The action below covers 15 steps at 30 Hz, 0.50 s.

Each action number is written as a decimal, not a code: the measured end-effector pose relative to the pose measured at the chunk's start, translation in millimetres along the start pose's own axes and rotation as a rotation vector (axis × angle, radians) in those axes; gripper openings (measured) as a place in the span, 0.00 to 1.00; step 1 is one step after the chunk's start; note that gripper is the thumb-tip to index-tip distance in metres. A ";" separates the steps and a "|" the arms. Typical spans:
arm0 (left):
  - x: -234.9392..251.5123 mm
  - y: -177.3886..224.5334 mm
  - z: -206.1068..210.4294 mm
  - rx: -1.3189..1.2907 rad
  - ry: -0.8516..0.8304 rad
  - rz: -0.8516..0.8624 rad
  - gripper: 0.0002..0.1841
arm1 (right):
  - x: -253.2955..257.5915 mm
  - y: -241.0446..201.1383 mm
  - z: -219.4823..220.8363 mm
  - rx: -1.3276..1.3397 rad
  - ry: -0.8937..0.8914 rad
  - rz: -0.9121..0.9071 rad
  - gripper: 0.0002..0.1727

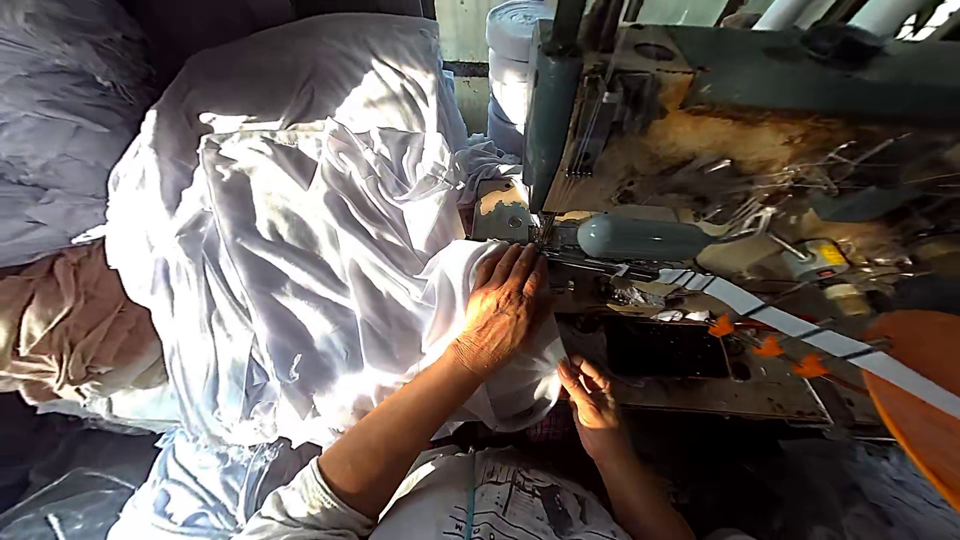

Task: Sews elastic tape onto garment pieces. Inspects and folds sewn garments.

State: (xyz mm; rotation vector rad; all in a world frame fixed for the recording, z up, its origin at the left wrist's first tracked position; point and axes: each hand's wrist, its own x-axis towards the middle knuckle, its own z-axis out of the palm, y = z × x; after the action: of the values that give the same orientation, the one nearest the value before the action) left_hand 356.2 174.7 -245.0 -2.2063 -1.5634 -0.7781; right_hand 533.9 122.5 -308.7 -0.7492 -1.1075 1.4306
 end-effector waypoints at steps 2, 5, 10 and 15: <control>5.9 -2.7 -6.1 -0.075 -0.010 -0.012 0.22 | 3.3 0.7 1.1 -0.038 -0.008 -0.049 0.11; 21.6 -12.0 -28.2 -0.242 -0.122 -0.067 0.18 | 11.2 -0.6 8.7 -0.112 0.005 -0.080 0.09; 60.8 -45.7 -43.6 -0.399 -0.289 -0.059 0.15 | 29.3 -3.0 22.1 -0.069 -0.004 -0.107 0.07; 85.7 -64.6 -30.4 -0.394 -0.294 -0.015 0.13 | 39.9 -2.1 28.7 -0.084 -0.054 -0.194 0.07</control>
State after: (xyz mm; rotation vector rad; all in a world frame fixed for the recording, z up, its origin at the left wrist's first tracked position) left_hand 309.7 245.2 -172.2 -2.6982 -1.6759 -0.8579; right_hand 501.7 155.1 -291.0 -0.6465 -1.2536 1.2533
